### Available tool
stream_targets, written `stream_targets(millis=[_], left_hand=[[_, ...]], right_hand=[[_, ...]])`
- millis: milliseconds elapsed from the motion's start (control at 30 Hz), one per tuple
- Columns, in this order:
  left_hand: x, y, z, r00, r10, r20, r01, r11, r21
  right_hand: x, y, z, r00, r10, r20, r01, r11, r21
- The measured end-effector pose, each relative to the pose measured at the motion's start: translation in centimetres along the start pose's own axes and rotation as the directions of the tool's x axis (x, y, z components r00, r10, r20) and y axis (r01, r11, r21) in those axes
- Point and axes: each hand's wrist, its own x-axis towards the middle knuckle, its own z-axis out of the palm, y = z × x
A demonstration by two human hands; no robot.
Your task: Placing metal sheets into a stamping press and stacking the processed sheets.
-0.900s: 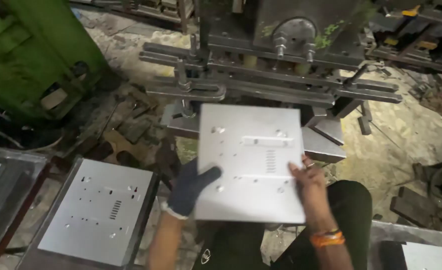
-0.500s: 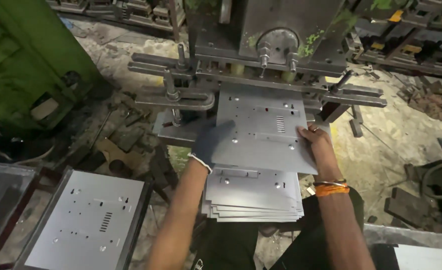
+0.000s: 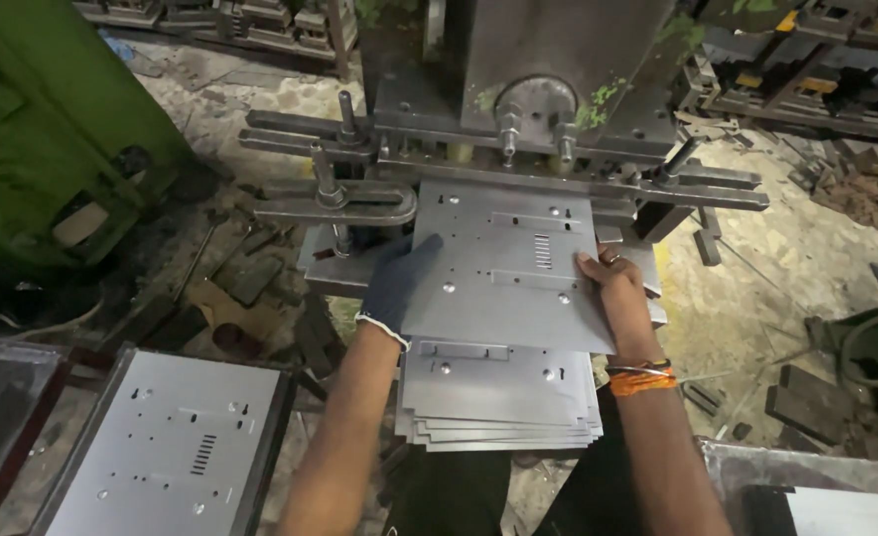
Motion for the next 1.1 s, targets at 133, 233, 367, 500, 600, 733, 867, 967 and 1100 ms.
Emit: stream_targets(millis=[133,233,367,500,600,733,867,967,1100], left_hand=[[1.1,-1.7,-0.7,0.999,-0.009,-0.031,0.011,0.996,0.083],[0.7,-1.8,-0.5,0.998,-0.026,-0.052,0.025,0.999,-0.024],[-1.9,0.0,1.1,0.983,-0.182,0.016,0.18,0.944,-0.276],[-7.6,0.1,1.9,0.989,0.044,0.142,0.019,0.909,-0.415],[-10.6,-0.7,1.6,0.885,0.358,0.298,-0.439,0.855,0.277],[-12.3,2.1,2.6,0.885,-0.203,0.42,0.461,0.524,-0.717],[-14.7,0.1,1.5,0.828,-0.337,0.449,0.553,0.623,-0.552],[-15.1,-2.3,1.2,0.878,-0.35,0.328,0.432,0.874,-0.224],[-15.4,2.0,2.9,0.884,-0.277,0.378,0.348,0.928,-0.134]], right_hand=[[0.8,2.3,-0.2,1.0,-0.017,-0.013,0.017,1.0,-0.006],[0.0,1.3,0.8,0.993,-0.026,-0.113,0.012,0.992,-0.126],[-1.8,-2.7,1.8,0.992,-0.123,-0.037,0.099,0.916,-0.388],[-1.1,-4.6,-0.6,0.976,0.204,0.08,-0.097,0.73,-0.677],[0.0,-4.6,-0.2,0.954,0.116,0.276,0.112,0.717,-0.688],[-2.3,-6.6,5.4,0.865,-0.039,0.5,0.439,0.54,-0.718],[-4.9,-6.2,8.2,0.838,-0.035,0.545,0.524,0.335,-0.783],[-5.8,-5.2,7.5,0.855,-0.04,0.517,0.504,0.298,-0.81],[-7.2,-7.6,4.8,0.942,-0.019,0.334,0.324,0.309,-0.894]])
